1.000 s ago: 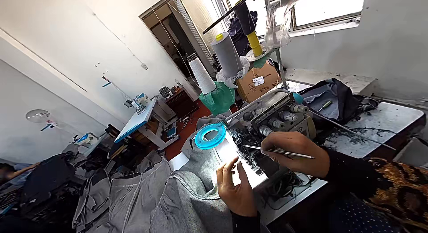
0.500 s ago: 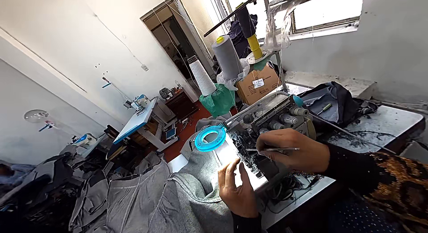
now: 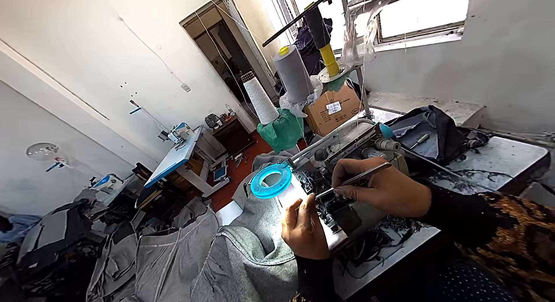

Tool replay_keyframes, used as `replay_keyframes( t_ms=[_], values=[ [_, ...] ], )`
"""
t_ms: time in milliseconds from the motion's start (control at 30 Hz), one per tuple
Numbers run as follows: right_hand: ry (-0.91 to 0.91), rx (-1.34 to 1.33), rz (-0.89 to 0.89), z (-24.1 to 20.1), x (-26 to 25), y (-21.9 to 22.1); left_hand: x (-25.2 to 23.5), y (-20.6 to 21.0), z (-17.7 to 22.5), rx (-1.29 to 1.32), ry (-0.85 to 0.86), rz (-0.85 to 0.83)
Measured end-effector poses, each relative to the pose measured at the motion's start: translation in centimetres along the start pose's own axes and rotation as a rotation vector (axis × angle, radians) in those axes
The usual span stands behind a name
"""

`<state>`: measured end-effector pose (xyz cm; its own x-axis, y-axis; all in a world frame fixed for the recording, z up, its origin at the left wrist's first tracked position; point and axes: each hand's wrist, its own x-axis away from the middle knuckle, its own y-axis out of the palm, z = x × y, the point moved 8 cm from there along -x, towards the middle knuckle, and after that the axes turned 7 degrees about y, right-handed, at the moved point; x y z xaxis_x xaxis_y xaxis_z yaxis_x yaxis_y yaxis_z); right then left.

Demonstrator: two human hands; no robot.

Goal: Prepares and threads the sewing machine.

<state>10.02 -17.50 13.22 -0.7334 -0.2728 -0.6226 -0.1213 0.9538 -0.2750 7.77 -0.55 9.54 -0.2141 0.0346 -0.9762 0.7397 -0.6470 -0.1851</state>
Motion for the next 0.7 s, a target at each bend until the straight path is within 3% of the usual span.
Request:
replay_keyframes(
  t_ms=[367, 700],
  values=[
    [-0.167, 0.192, 0.313, -1.0, 3.2, -1.2, -0.4, -0.5, -0.9, -0.051, -0.063, 0.015],
    [-0.202, 0.192, 0.3, -1.1, 4.1, -1.1, -1.7, -0.5, -0.6, -0.128, -0.045, 0.02]
  ],
)
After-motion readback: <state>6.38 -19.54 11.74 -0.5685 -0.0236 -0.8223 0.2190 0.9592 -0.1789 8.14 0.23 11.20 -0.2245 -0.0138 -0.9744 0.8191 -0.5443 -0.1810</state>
